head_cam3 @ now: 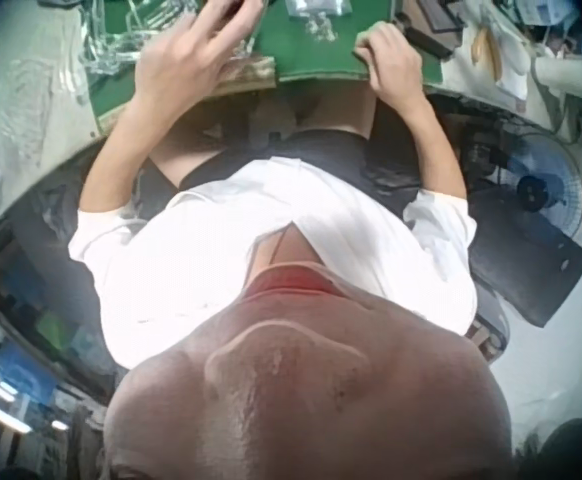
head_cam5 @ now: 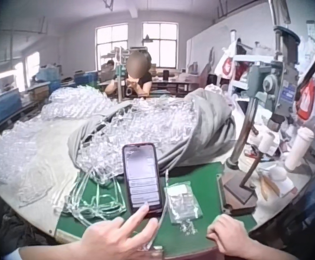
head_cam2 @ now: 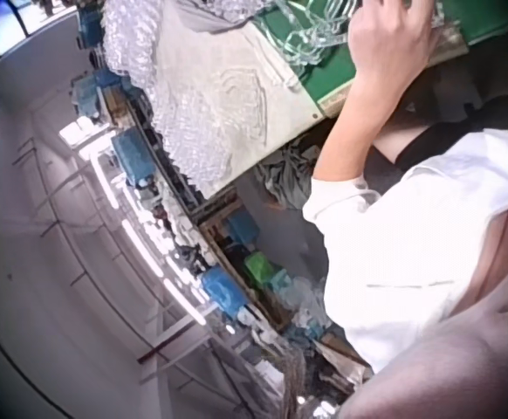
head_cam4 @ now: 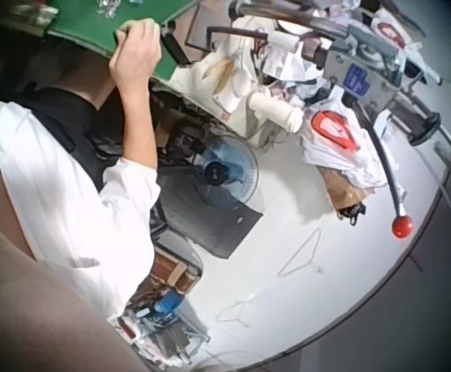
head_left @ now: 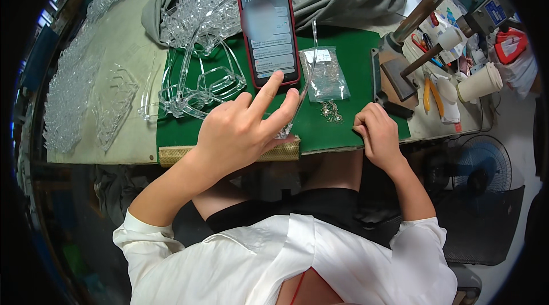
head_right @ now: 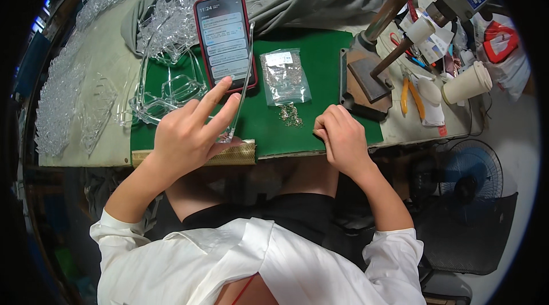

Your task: The person sits on the floor and assembles eyeglasses by hand. They pick up a clear frame, insert small metal screws into the hinge area, and tighten them. The person repeats this process for multiple frames, placing finished units aside.

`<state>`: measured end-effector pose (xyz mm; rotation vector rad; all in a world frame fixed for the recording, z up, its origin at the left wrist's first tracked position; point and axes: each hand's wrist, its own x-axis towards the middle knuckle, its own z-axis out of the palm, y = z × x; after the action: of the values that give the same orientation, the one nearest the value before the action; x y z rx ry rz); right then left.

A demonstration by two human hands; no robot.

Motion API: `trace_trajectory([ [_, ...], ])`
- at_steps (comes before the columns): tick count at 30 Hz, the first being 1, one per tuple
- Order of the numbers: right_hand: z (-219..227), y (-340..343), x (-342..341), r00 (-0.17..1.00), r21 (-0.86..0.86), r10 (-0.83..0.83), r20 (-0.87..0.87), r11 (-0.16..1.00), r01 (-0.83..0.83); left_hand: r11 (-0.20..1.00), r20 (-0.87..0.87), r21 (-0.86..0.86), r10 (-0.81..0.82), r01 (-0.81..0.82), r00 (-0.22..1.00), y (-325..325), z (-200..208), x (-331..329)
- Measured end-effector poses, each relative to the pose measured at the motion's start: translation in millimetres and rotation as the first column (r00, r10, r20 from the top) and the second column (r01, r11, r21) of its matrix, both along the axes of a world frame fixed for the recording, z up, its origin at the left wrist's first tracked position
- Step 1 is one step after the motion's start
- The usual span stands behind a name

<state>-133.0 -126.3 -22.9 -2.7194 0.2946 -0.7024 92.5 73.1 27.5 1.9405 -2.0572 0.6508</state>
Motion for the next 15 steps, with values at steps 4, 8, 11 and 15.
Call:
trace_trajectory([
  [4,-0.4,0.0,1.3,0.999,0.033,0.006,0.043,0.999,-0.007,1.0,-0.021,-0.019,-0.008,0.008,1.0,-2.9,-1.6,1.0],
  [8,-2.9,-1.5,0.7,0.997,0.053,0.008,0.076,0.999,-0.012,0.999,-0.047,-0.03,-0.043,0.042,0.998,-6.1,-2.2,-1.5],
  [11,-4.0,-2.0,0.7,0.997,0.075,0.001,0.077,0.997,-0.007,0.993,-0.107,-0.078,-0.101,0.093,0.989,-8.1,0.3,-7.2],
  [15,-3.3,-1.4,0.5,0.996,0.093,-0.009,0.086,0.996,0.001,0.95,-0.214,-0.201,-0.281,0.239,0.936,-10.9,6.6,-24.6],
])
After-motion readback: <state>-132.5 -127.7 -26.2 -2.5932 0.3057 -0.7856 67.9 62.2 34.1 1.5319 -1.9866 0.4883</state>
